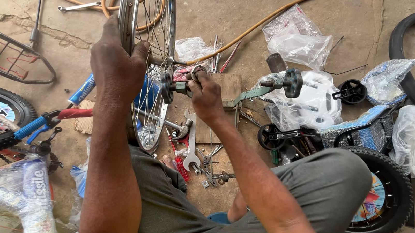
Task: The person mounts a bicycle wheel onto a truing stand and adjusts the spokes using a spoke wrench. They rotate the wheel to check alignment and make incremental adjustments to the spokes.
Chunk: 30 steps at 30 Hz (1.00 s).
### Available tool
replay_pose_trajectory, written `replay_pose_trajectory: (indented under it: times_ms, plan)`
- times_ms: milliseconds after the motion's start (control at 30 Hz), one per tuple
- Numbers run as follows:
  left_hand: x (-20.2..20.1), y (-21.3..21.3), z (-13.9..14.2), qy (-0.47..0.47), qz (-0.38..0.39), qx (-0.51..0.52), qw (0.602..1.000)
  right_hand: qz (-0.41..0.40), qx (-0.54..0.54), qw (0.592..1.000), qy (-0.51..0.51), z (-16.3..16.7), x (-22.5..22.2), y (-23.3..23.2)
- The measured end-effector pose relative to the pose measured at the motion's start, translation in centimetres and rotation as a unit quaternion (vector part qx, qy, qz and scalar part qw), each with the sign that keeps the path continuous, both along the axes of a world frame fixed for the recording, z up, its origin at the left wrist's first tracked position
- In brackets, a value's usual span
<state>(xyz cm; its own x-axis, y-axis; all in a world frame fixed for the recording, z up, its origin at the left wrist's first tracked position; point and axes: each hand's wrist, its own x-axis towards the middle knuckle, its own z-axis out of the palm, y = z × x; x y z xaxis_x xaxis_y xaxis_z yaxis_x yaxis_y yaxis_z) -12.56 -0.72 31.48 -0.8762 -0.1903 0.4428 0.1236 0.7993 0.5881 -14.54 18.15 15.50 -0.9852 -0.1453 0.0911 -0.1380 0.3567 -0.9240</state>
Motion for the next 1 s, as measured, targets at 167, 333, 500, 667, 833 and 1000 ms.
replay_pose_trajectory:
  times_ms: [167,333,500,667,833,1000]
  plan:
    - [0.1,1.2,0.7,-0.035,-0.006,0.054,0.998,-0.051,-0.004,0.994,-0.092,0.4,-0.1,-0.3]
    - [0.5,2.0,1.9,-0.009,0.003,0.009,1.000,-0.038,-0.070,0.997,-0.014,1.4,0.5,-0.1]
    - [0.6,2.2,2.4,-0.015,-0.002,0.006,1.000,-0.013,-0.022,0.995,-0.093,1.6,0.0,-0.3]
    - [0.4,1.5,2.1,-0.025,0.003,0.026,0.999,-0.009,-0.078,0.995,-0.067,1.2,0.1,-0.3]
    - [0.4,1.0,1.8,0.036,-0.007,-0.017,0.999,-0.020,0.002,0.995,-0.100,0.8,0.3,-0.6]
    - [0.3,0.7,1.9,-0.019,-0.007,0.035,0.999,-0.004,-0.164,0.983,-0.085,1.0,0.2,-0.4]
